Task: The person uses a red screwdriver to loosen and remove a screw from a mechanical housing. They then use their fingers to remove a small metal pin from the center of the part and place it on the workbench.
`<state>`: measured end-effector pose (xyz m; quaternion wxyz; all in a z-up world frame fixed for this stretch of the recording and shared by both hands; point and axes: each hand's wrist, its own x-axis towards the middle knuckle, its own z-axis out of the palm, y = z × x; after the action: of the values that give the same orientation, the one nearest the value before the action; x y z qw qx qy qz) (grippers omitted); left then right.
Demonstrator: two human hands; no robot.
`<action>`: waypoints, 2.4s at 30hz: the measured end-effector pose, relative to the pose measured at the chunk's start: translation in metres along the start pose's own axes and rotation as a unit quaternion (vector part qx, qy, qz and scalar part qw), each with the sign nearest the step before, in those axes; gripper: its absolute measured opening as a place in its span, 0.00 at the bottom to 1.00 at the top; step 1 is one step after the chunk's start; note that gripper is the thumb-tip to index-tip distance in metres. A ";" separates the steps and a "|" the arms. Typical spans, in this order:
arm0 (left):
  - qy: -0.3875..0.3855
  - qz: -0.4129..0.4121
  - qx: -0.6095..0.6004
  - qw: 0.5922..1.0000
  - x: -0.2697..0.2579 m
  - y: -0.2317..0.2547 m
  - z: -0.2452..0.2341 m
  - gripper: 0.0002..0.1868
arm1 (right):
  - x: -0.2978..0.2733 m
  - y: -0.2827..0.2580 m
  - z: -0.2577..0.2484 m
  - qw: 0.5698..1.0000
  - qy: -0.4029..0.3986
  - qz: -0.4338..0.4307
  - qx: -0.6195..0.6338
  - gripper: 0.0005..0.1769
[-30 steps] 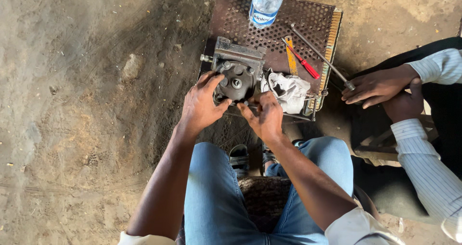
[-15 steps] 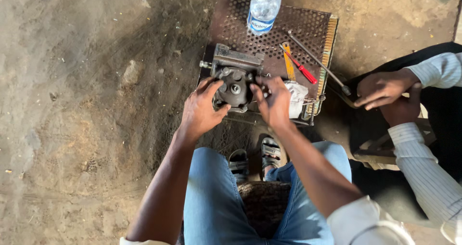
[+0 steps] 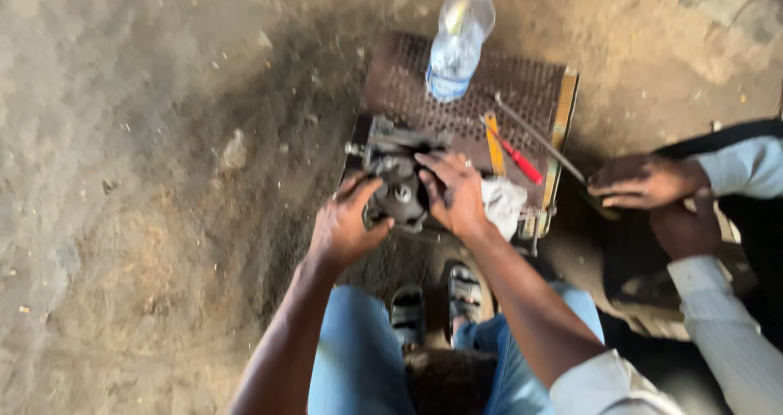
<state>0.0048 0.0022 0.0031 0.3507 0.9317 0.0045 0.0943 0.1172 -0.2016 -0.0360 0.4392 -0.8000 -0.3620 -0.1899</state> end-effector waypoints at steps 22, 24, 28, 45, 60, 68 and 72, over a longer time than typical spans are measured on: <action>-0.041 -0.055 0.001 0.998 0.002 0.017 -0.011 0.38 | 0.007 -0.012 -0.006 0.997 -0.001 0.070 -0.016 0.12; -0.043 -0.056 0.002 0.998 0.002 0.016 -0.011 0.38 | 0.007 -0.012 -0.006 0.987 -0.017 0.159 -0.021 0.16; -0.040 -0.055 0.001 0.998 0.000 0.013 -0.009 0.38 | 0.008 -0.012 -0.010 0.968 -0.073 0.200 -0.132 0.16; -0.025 -0.033 -0.002 0.999 0.000 0.012 -0.007 0.37 | 0.011 -0.012 -0.015 0.985 -0.076 0.152 -0.017 0.17; -0.026 -0.034 -0.003 0.999 0.000 0.011 -0.006 0.37 | 0.013 -0.008 -0.015 0.993 -0.060 0.102 -0.003 0.11; -0.021 -0.030 -0.002 0.999 0.000 0.012 -0.007 0.38 | 0.011 -0.010 -0.011 0.992 -0.054 0.112 -0.007 0.12; -0.027 -0.035 0.005 0.999 0.001 0.013 -0.008 0.37 | 0.008 -0.007 -0.010 0.995 -0.040 0.089 0.030 0.18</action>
<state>0.0034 -0.0023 0.0181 0.3493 0.9349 0.0277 0.0568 0.1174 -0.2042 -0.0219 0.4634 -0.8225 -0.3118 -0.1072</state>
